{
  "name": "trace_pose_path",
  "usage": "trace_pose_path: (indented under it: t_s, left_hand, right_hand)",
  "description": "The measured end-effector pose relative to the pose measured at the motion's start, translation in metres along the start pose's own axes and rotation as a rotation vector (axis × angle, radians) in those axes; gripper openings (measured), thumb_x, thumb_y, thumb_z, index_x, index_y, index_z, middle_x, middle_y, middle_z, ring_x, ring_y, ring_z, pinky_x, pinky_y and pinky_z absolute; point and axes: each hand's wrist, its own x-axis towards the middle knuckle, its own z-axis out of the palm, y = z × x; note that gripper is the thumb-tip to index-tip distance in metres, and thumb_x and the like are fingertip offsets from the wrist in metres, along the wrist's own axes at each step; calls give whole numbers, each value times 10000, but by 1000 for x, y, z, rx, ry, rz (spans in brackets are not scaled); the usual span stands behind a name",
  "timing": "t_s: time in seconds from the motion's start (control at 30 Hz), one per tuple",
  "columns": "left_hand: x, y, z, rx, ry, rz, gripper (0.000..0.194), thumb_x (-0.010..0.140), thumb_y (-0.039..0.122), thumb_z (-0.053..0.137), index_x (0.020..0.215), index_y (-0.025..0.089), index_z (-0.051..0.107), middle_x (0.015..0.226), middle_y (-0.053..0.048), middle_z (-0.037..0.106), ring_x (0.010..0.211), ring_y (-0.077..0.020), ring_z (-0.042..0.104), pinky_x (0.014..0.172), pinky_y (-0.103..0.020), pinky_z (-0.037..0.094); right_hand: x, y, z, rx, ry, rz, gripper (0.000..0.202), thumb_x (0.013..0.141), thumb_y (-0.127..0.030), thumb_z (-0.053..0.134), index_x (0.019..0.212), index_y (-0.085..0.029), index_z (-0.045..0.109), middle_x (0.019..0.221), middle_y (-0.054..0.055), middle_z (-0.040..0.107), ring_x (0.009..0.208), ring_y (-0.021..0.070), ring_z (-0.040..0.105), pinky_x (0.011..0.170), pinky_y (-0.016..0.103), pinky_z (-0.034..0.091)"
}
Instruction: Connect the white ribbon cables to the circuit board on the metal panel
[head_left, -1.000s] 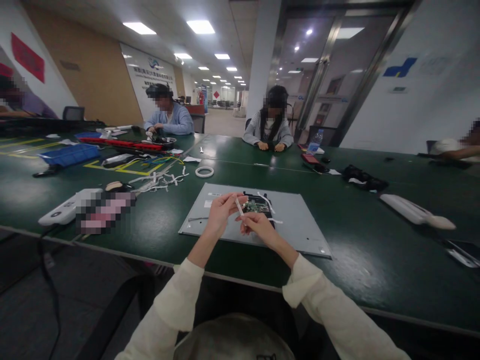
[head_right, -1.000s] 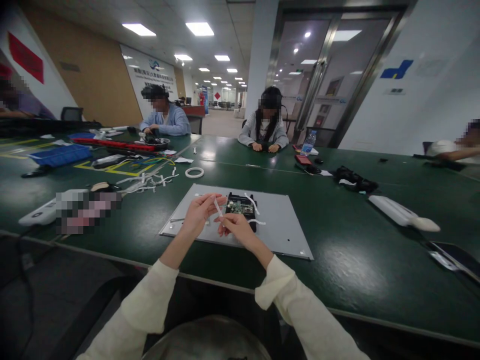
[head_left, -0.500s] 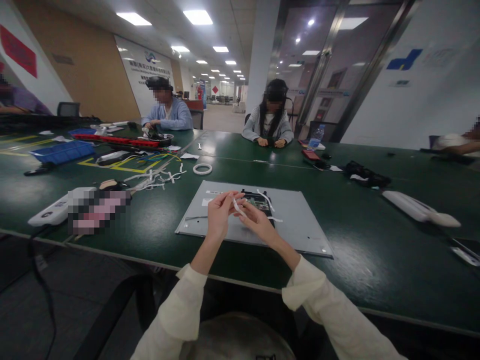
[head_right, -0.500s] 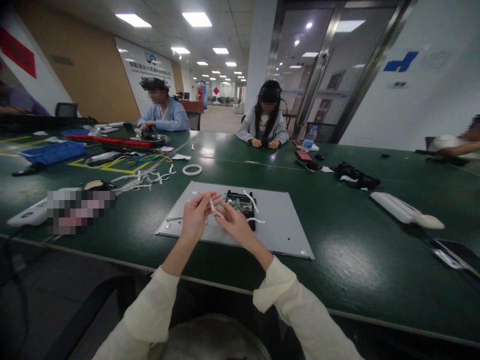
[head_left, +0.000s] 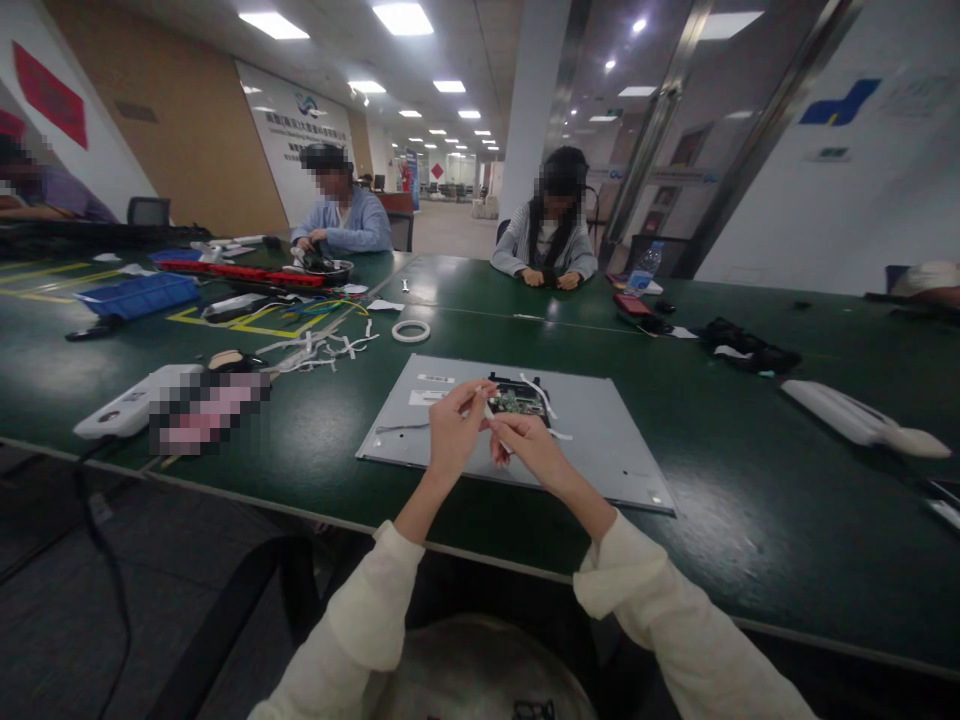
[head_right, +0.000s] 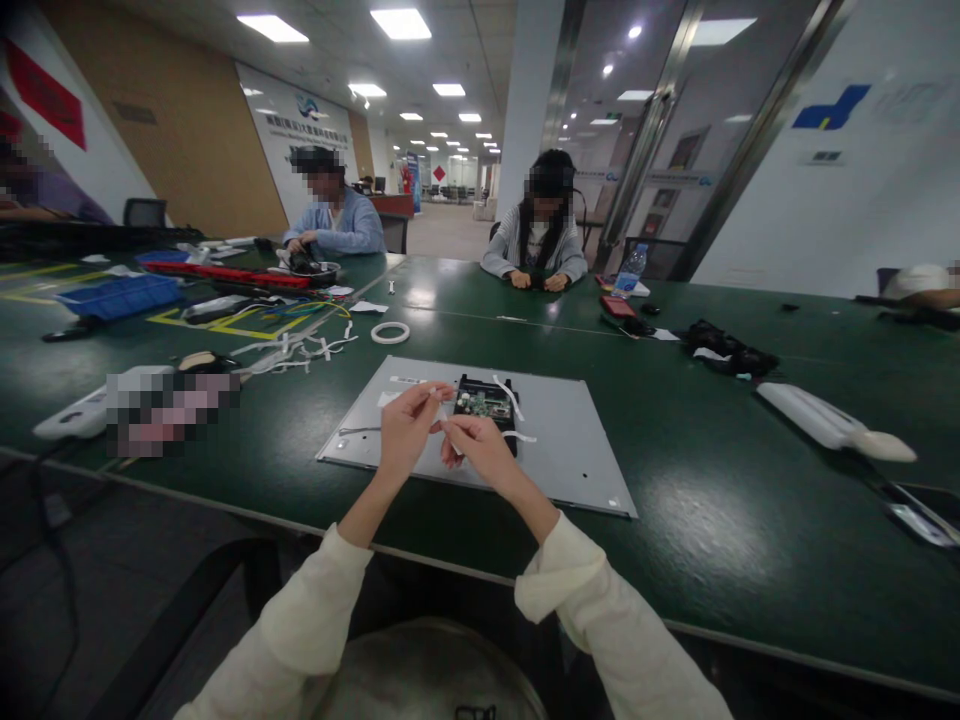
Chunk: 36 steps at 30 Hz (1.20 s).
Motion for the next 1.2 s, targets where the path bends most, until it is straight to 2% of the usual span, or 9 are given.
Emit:
trace_pose_path:
  t_s: [0.1, 0.17, 0.27, 0.37, 0.47, 0.57, 0.7, 0.97, 1.2]
  left_hand:
    - [4, -2, -4, -2, 20, 41, 217, 778, 351, 561, 889, 190, 655, 949, -72, 677, 928, -195, 623, 816, -289, 476]
    - [9, -4, -6, -56, 69, 38, 249, 791, 350, 548, 983, 204, 611, 1065, -75, 643, 972, -181, 609, 865, -297, 451]
    - [13, -9, -7, -182, 127, -77, 355, 802, 416, 525, 1102, 226, 519, 1181, -90, 585, 1009, -182, 597, 863, -315, 454]
    - [11, -9, -4, -318, -77, -229, 489, 798, 574, 432, 1022, 162, 575, 1054, -135, 647, 985, -226, 609, 837, -341, 470]
    - [5, -5, 3, -357, -242, -258, 529, 761, 604, 468, 880, 119, 644, 911, -142, 686, 924, -248, 632, 795, -332, 487]
    - [1, -1, 6, -294, -167, -242, 431, 729, 533, 565, 796, 118, 661, 813, -115, 700, 819, -236, 658, 695, -300, 508]
    - [0, -2, 5, -236, -72, -205, 416, 760, 516, 535, 811, 124, 667, 754, -94, 703, 745, -224, 667, 615, -284, 510]
    - [0, -4, 7, -279, 9, -180, 404, 777, 474, 535, 876, 105, 666, 813, -112, 704, 778, -212, 665, 774, -321, 492]
    - [11, -3, -4, -336, 137, -151, 415, 808, 463, 480, 1048, 142, 586, 1049, -125, 653, 903, -207, 640, 793, -328, 478]
  right_hand:
    - [-1, -4, 0, -16, 11, -2, 426, 786, -528, 483, 840, -132, 634, 479, -33, 519, 403, 64, 440, 436, 201, 366]
    - [-2, -6, 1, -28, 2, -3, 432, 782, -531, 485, 850, -132, 635, 473, -37, 510, 404, 64, 438, 431, 199, 360]
    - [-4, -9, 0, -28, -13, -17, 411, 788, -513, 485, 848, -134, 631, 467, -40, 499, 411, 66, 440, 435, 199, 356]
    - [-2, -8, -2, -10, 49, -36, 382, 798, -498, 477, 813, -142, 615, 456, -43, 484, 402, 67, 423, 434, 206, 350]
    - [1, -4, -4, -28, 47, -43, 385, 792, -501, 490, 649, -151, 562, 456, -28, 489, 401, 69, 421, 433, 212, 347]
    - [2, 0, -3, -54, -7, -41, 435, 793, -507, 490, 533, -158, 491, 447, -18, 485, 397, 68, 428, 430, 210, 351]
    - [1, 1, 2, -44, -23, -15, 420, 799, -505, 482, 560, -160, 486, 442, -32, 474, 366, 57, 407, 394, 196, 329]
    - [2, -2, 7, 17, -27, 10, 337, 808, -478, 482, 882, -151, 517, 451, -79, 467, 325, 48, 383, 346, 170, 300]
    - [0, 0, 4, 60, -31, 20, 327, 788, -478, 504, 838, -155, 486, 448, -67, 498, 316, 53, 402, 333, 160, 312]
